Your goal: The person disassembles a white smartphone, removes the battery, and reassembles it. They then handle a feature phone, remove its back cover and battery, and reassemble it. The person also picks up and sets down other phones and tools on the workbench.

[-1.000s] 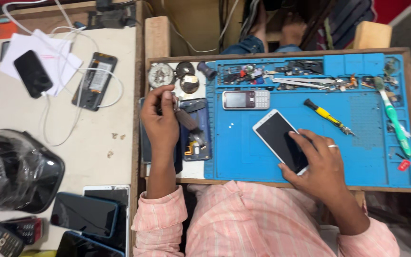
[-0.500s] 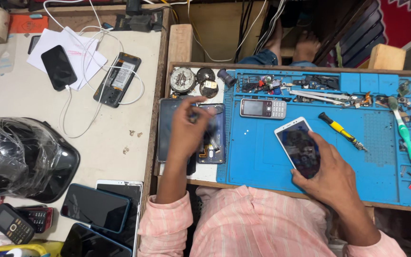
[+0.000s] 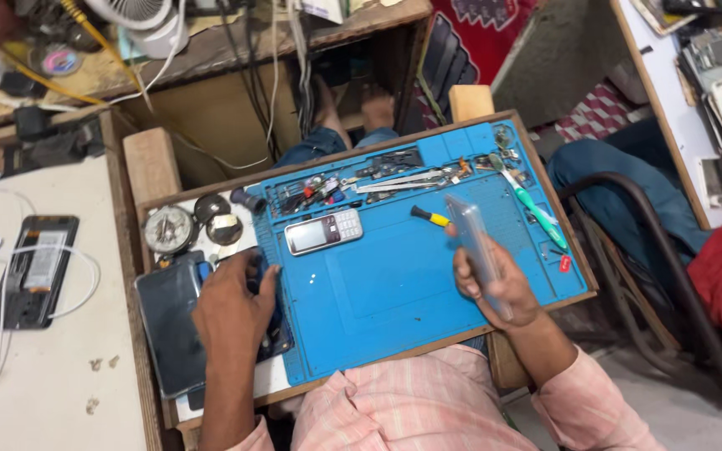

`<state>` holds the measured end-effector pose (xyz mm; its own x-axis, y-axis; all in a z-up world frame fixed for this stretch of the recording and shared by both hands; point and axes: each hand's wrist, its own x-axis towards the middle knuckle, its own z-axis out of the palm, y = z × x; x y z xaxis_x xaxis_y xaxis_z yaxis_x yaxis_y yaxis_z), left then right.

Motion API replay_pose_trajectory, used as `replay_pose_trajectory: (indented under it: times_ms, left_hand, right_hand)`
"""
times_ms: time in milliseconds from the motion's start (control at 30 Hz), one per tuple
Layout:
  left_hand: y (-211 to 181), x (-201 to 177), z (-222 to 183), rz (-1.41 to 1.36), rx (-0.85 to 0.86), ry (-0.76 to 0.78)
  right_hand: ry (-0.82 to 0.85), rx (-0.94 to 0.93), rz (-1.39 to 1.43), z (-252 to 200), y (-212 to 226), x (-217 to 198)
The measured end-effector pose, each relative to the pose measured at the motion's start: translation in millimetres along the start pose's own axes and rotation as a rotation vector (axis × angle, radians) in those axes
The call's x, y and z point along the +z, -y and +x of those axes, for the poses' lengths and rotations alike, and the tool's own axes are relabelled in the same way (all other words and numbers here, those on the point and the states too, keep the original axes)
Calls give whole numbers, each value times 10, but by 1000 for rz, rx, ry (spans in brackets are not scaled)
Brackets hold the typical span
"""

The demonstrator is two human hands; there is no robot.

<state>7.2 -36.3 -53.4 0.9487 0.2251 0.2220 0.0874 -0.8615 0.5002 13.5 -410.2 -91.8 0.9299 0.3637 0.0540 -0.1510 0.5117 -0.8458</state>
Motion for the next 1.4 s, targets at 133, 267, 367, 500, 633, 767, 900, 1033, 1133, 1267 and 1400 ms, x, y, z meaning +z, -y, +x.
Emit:
replay_pose_trajectory:
  times_ms: [133,267,367,500,633,767,900,1033,1133,1267,1400]
  left_hand:
    - [-121,-5,60,107,182,-134]
    - [-292,148,174,-98,403,-55]
    - [-399,279,253,-83,530,-26]
    - [-418,319,303,-108,454,88]
    - [-459,291,299,-118,407,116]
    - [-458,172,203,-291,175,221]
    - [-380,127,120,-457,317,13]
    - [-212,254,50,-945,-139,144]
    - [-113,394,-27,-1510,-163,158]
    - [-161,581,-333,-2107,-267,518]
    - [-267,752,-642,-2127,-271,867]
  right_hand:
    - [-31,-107,344,-40,131,-73]
    - [-111,-133,260,-11,130,-56]
    - [-98,-30,-162,4,177,-72]
    - [-30,-19,-944,27,304,-32]
    - [-106,-98,-1445,103,253,211]
    - [-97,-39,-1498,115,182,429]
    - [-182,-68,-1494,137,127,539]
    - [-187,-245,-1495,177,77,589]
    - [-176,-210,-1405,242,69,614]
    - [-201,-176,-1313,317,59,681]
    - [-229,-171,-1360,325,-24,658]
